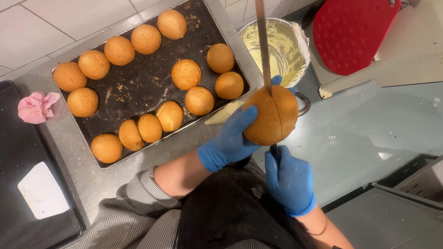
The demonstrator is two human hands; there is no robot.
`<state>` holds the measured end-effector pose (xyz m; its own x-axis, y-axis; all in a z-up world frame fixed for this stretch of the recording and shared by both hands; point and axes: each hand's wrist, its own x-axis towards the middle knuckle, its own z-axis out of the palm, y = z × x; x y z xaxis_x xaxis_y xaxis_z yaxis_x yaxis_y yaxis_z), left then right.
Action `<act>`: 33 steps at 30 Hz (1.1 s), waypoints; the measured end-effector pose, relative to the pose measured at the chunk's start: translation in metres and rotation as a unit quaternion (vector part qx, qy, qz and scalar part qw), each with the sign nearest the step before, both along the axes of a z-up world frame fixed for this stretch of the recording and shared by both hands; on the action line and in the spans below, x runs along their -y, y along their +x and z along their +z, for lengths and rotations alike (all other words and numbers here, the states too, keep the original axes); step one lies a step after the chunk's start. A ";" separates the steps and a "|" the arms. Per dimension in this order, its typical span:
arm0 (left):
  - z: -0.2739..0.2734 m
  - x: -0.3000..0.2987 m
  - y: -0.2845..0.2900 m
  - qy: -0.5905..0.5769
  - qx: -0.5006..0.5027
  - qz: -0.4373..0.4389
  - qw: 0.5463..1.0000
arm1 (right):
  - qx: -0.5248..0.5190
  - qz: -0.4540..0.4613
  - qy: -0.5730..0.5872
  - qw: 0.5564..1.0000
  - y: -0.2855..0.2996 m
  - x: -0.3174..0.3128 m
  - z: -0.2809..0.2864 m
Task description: Slicing round bakery buns using a long serrated bread knife.
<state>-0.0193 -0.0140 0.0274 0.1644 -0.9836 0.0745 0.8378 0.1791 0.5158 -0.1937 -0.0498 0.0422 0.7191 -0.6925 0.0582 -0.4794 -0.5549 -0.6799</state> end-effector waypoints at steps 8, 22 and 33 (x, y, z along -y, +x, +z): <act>0.011 -0.002 0.014 -0.044 -0.014 0.002 0.999 | 0.001 0.015 0.052 0.999 -0.017 -0.001 -0.010; -0.023 -0.010 0.055 0.096 -0.054 -0.118 0.987 | -0.020 0.039 -0.045 0.998 -0.024 0.004 0.014; -0.009 -0.009 0.025 0.035 -0.124 -0.041 0.991 | 0.000 0.008 -0.029 1.000 -0.017 -0.004 0.009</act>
